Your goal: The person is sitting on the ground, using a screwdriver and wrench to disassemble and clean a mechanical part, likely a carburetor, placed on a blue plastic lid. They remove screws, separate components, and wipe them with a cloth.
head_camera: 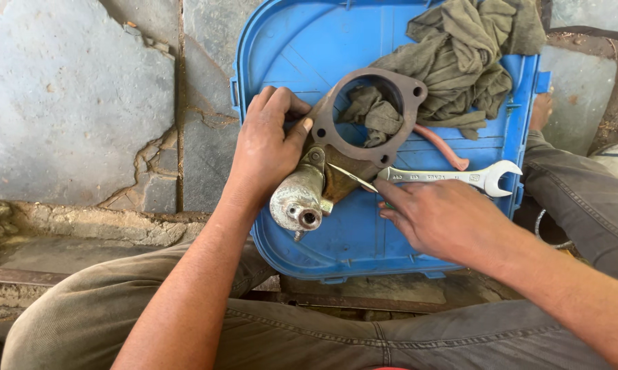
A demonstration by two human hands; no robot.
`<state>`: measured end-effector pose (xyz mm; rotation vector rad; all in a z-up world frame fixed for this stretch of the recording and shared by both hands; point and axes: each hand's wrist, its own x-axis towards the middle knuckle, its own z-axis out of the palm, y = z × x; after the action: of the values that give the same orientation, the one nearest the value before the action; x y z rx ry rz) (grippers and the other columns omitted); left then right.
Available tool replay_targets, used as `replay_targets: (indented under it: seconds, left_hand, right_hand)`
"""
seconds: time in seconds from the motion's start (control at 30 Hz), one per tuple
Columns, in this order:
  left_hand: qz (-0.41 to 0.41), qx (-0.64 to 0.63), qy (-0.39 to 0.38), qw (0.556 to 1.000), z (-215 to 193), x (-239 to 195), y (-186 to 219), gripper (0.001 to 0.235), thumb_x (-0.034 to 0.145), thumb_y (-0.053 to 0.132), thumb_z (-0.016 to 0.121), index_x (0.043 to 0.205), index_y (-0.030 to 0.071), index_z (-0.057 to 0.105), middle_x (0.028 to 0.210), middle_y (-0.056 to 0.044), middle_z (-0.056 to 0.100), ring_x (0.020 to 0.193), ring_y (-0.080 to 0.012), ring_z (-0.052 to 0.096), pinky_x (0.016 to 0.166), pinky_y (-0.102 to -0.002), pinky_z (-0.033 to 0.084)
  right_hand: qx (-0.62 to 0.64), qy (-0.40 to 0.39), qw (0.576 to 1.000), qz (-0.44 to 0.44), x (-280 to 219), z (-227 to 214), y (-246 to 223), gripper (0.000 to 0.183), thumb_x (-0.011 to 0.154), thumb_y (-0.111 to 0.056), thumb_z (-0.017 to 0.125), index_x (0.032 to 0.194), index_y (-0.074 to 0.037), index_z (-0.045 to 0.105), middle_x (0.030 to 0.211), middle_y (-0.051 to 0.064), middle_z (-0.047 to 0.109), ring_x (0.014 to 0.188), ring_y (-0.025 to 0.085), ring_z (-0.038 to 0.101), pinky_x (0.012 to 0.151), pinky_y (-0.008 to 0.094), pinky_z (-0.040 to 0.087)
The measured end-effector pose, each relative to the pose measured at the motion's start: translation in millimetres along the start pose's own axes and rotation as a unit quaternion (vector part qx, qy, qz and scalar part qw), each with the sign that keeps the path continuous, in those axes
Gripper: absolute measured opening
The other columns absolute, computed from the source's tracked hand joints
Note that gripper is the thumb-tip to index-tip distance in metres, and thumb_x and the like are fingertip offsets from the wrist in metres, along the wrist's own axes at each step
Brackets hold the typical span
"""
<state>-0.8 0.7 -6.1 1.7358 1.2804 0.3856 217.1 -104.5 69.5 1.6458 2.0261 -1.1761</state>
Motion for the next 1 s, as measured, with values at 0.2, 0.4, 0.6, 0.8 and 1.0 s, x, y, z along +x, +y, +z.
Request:
replay_targets:
  seconds: [0.2, 0.4, 0.6, 0.8, 1.0]
  left_hand:
    - [-0.006, -0.004, -0.004, 1.0, -1, -1, 2, 0.014, 0.09, 0.008, 0.072, 0.101, 0.004, 0.063, 0.103, -0.01, 0.062, 0.106, -0.0298, 0.061, 0.09, -0.041, 0.05]
    - [-0.028, -0.025, -0.008, 0.999, -1, -1, 4, 0.013, 0.09, 0.008, 0.071, 0.1, 0.004, 0.063, 0.102, -0.009, 0.062, 0.102, -0.0275, 0.063, 0.087, -0.04, 0.052]
    - [0.019, -0.012, 0.01, 1.0, 0, -2, 1, 0.013, 0.09, 0.007, 0.072, 0.1, 0.003, 0.064, 0.101, -0.01, 0.064, 0.102, -0.0298, 0.063, 0.087, -0.041, 0.052]
    - [0.006, -0.022, 0.006, 1.0, -1, -3, 3, 0.012, 0.092, 0.007, 0.071, 0.1, 0.003, 0.064, 0.102, -0.01, 0.063, 0.101, -0.0287, 0.064, 0.087, -0.04, 0.052]
    - [0.001, -0.008, 0.003, 1.0, 0, -2, 2, 0.013, 0.091, 0.008, 0.072, 0.1, 0.003, 0.064, 0.101, -0.01, 0.064, 0.102, -0.028, 0.064, 0.087, -0.039, 0.053]
  right_hand:
    - [-0.08, -0.044, 0.996, -0.009, -10, 0, 4, 0.042, 0.096, -0.032, 0.056, 0.13, -0.007, 0.06, 0.077, 0.014, 0.07, 0.063, 0.036, 0.069, 0.057, 0.048, 0.056]
    - [-0.166, -0.07, 0.983, -0.026, -30, 11, 1, 0.06, 0.09, -0.014, 0.061, 0.149, -0.007, 0.053, 0.083, 0.009, 0.069, 0.07, 0.027, 0.07, 0.06, 0.04, 0.059]
    - [-0.084, 0.021, 0.996, -0.029, -28, -10, -1, 0.052, 0.087, -0.031, 0.063, 0.136, -0.011, 0.062, 0.085, 0.01, 0.071, 0.065, 0.033, 0.07, 0.051, 0.045, 0.057]
    - [-0.122, 0.035, 0.992, -0.02, -22, -16, 0, 0.055, 0.089, -0.037, 0.062, 0.14, -0.016, 0.061, 0.087, 0.008, 0.071, 0.064, 0.031, 0.071, 0.051, 0.043, 0.057]
    - [-0.086, 0.101, 0.99, -0.051, -13, -6, -6, 0.051, 0.088, -0.035, 0.064, 0.132, -0.011, 0.064, 0.084, 0.009, 0.071, 0.06, 0.031, 0.071, 0.049, 0.044, 0.056]
